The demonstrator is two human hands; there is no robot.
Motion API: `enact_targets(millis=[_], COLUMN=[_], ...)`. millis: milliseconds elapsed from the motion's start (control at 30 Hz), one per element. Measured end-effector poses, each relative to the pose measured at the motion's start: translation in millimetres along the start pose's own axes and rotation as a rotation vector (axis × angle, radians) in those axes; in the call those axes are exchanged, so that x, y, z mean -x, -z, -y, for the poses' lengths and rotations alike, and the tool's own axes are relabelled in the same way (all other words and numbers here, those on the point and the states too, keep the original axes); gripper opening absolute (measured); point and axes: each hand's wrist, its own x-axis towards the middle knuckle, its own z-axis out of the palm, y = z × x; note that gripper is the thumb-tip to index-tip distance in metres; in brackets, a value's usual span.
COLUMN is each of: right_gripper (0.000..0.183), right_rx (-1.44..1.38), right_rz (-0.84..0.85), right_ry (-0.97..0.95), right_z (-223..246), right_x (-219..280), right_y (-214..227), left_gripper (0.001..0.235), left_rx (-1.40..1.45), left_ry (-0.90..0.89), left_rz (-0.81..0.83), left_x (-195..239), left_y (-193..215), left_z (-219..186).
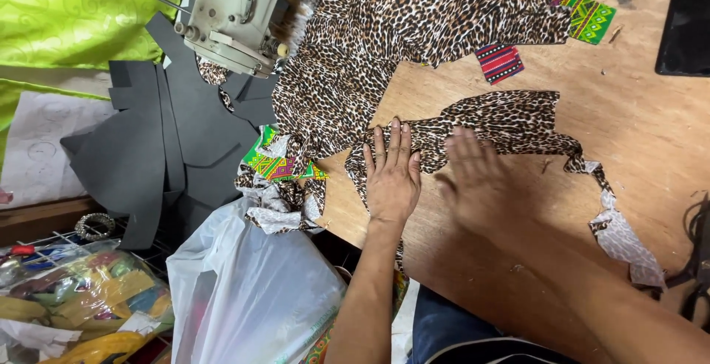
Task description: The person smooths a leopard-print fabric piece, then uses scissors to trim a rectangular gray foam piece. They place the trimmed foam on the table, position the fabric over it, and apply hot glue to secure the fabric to the foam.
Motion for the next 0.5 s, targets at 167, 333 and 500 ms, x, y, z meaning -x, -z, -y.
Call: enact_targets(millis=[167,333,500], right_gripper=[0.077,0.079,0.089], right_rx=[0.077,0.0,0.09], right_rz=[0.032,0.053,0.106], right_ry=[0.137,0.006,-0.105], right_z=[20.1,-71.1,-118.9], right_x=[-19.8,13.9,60.8], right_y=[22.1,22.3,63.5], left_gripper=[0.062,0.061,0.077], left_rx=[-0.03,-0.036,-0.05], left_ry=[-0.012,-0.011,0.031], left_rz=[0.018,-0.03,-0.054], left_x=[4.6,2.3,-0.5], left_y=[3.5,3.8,1.2], left_z=[9.6,9.0,4.1])
